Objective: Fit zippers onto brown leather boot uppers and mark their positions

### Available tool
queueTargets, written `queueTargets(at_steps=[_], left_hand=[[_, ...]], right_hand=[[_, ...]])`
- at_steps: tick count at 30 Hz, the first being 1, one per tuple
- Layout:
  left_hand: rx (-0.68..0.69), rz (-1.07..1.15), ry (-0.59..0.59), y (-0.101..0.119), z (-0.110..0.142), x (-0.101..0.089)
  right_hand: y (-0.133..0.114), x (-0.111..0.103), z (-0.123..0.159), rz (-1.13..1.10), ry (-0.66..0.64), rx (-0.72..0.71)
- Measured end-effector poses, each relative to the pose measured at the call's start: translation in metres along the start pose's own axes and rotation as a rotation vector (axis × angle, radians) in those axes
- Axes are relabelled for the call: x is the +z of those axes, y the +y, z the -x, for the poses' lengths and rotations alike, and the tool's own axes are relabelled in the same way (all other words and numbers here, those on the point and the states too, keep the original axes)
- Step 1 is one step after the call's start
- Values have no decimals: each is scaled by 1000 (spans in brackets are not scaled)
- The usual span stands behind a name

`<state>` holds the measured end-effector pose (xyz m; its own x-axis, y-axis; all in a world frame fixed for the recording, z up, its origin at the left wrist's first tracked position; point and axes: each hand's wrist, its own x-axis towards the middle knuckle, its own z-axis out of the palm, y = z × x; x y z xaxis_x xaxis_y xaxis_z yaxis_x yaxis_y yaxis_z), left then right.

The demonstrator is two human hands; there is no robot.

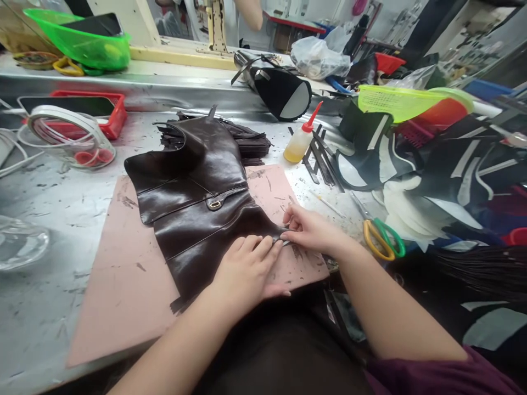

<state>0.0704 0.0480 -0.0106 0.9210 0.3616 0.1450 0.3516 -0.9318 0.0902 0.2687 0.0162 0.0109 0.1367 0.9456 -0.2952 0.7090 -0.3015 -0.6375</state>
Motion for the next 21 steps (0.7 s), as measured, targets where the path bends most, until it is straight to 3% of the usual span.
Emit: queueTargets(at_steps=[3,7,9,12,14,17,21], left_hand=[[24,-54,-30,-1,-9,-5],[81,-93,-24,-4,-18,-11],[79,-89,9,-7,-19,-10],[64,-66,48,-10,-19,-6],[60,-37,41,-11,-18,-5],[32,39,9,-13,-17,-5],[-20,172,-26,-18,-15,-7]], right_hand=[[-6,6,12,-4,159,-45],[-10,-1,33,113,150,-69],[3,-17,39,200,196,58],[44,-46,48,368,373,414],[72,-58,55,440,393,605],[97,-60,65,497,388,704],[90,-56,86,512,414,722]])
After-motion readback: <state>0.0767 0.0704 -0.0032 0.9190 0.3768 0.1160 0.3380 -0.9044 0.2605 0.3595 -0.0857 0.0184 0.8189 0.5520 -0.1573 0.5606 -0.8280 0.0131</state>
